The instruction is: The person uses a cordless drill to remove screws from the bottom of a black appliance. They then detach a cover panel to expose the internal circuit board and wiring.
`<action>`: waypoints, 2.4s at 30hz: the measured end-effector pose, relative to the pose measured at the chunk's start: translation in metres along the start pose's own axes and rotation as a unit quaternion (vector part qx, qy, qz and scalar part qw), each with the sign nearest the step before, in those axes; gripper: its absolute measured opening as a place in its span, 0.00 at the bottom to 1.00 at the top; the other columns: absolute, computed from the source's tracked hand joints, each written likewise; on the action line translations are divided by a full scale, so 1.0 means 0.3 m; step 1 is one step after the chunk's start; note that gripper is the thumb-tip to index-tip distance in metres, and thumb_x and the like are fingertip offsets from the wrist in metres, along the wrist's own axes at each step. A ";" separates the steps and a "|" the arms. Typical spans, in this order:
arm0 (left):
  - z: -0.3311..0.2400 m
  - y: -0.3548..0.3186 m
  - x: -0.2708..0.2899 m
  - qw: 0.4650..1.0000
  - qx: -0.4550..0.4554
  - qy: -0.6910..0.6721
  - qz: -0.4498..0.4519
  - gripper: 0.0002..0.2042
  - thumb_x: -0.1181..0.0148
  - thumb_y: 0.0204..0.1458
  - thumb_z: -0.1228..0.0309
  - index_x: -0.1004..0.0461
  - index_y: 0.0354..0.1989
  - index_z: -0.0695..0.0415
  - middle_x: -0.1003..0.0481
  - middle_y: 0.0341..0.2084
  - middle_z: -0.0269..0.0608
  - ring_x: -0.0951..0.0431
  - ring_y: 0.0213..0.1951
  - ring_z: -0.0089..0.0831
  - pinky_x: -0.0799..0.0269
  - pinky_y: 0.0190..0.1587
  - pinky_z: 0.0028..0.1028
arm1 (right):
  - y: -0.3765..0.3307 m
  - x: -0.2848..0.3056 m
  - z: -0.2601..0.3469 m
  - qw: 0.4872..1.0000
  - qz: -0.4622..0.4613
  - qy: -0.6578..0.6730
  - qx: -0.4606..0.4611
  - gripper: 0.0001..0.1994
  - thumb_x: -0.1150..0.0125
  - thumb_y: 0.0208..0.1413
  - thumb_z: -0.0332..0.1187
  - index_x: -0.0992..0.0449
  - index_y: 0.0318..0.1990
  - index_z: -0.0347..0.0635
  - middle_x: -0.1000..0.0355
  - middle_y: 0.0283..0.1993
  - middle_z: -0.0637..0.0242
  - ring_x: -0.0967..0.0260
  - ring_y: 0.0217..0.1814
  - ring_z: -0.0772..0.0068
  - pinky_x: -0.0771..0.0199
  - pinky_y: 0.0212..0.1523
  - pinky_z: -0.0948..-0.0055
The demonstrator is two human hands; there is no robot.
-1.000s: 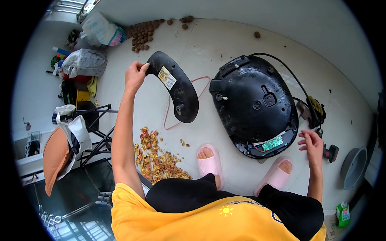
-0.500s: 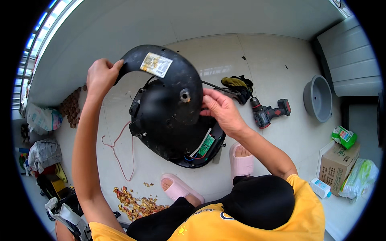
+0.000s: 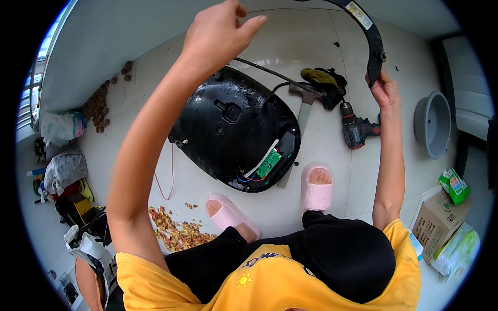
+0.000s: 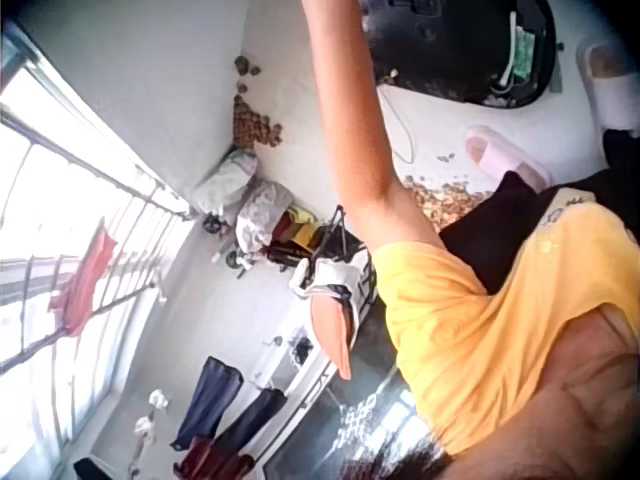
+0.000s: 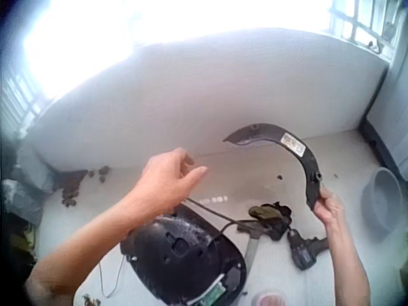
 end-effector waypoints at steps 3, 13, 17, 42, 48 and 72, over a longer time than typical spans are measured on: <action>0.109 -0.212 0.026 0.994 0.069 -0.056 0.067 0.16 0.42 0.52 0.62 0.25 0.36 0.66 0.23 0.24 0.47 0.22 0.29 0.36 0.28 0.35 0.31 | 0.101 0.090 0.024 0.999 -0.023 -0.014 0.027 0.16 0.54 0.62 0.26 0.34 0.55 0.31 0.32 0.55 0.57 0.34 0.57 0.63 0.37 0.62 0.60; 0.400 -1.011 -0.007 0.765 0.501 -0.372 0.159 0.15 0.50 0.60 0.63 0.29 0.45 0.64 0.25 0.33 0.39 0.26 0.35 0.24 0.30 0.44 0.23 | 0.413 0.361 -0.032 0.990 -0.054 -0.131 -0.018 0.13 0.55 0.64 0.30 0.36 0.51 0.30 0.31 0.51 0.53 0.33 0.52 0.57 0.32 0.55 0.55; 0.357 -1.208 -0.140 0.568 0.602 -0.535 0.168 0.16 0.52 0.60 0.68 0.33 0.51 0.68 0.25 0.41 0.50 0.23 0.43 0.34 0.29 0.51 0.30 | 0.356 0.296 -0.022 0.944 -0.062 -0.325 -0.013 0.17 0.58 0.64 0.30 0.38 0.57 0.32 0.33 0.55 0.52 0.35 0.56 0.57 0.33 0.56 0.56; 0.304 -1.233 -0.295 0.103 0.529 -0.838 -0.090 0.34 0.58 0.52 0.84 0.69 0.65 0.73 0.59 0.65 0.66 0.54 0.66 0.56 0.52 0.68 0.44 | -0.694 -0.235 -0.658 0.679 0.296 -0.664 -0.099 0.23 0.57 0.61 0.31 0.40 0.62 0.31 0.40 0.64 0.56 0.35 0.57 0.67 0.30 0.51 0.74; 0.294 -1.201 -0.273 0.159 0.570 -0.803 -0.073 0.30 0.59 0.51 0.85 0.61 0.62 0.78 0.57 0.63 0.71 0.54 0.66 0.57 0.52 0.68 0.45 | -0.705 -0.252 -0.665 0.748 0.238 -0.608 -0.120 0.26 0.58 0.58 0.29 0.45 0.64 0.29 0.43 0.65 0.53 0.39 0.61 0.60 0.32 0.55 0.71; 0.266 -1.210 -0.341 0.198 0.638 -0.741 -0.073 0.23 0.61 0.52 0.85 0.51 0.59 0.76 0.48 0.59 0.67 0.43 0.62 0.53 0.44 0.65 0.42 | -0.586 -0.235 -0.634 0.635 0.291 -0.715 0.024 0.21 0.55 0.49 0.31 0.28 0.49 0.29 0.25 0.38 0.49 0.27 0.40 0.56 0.29 0.41 0.65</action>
Point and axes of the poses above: each hand's wrist, its own y-axis towards the middle knuckle, its own x-axis out of the back of the hand, z = x × y, the point moved 7 cm from there along y, towards the middle knuckle
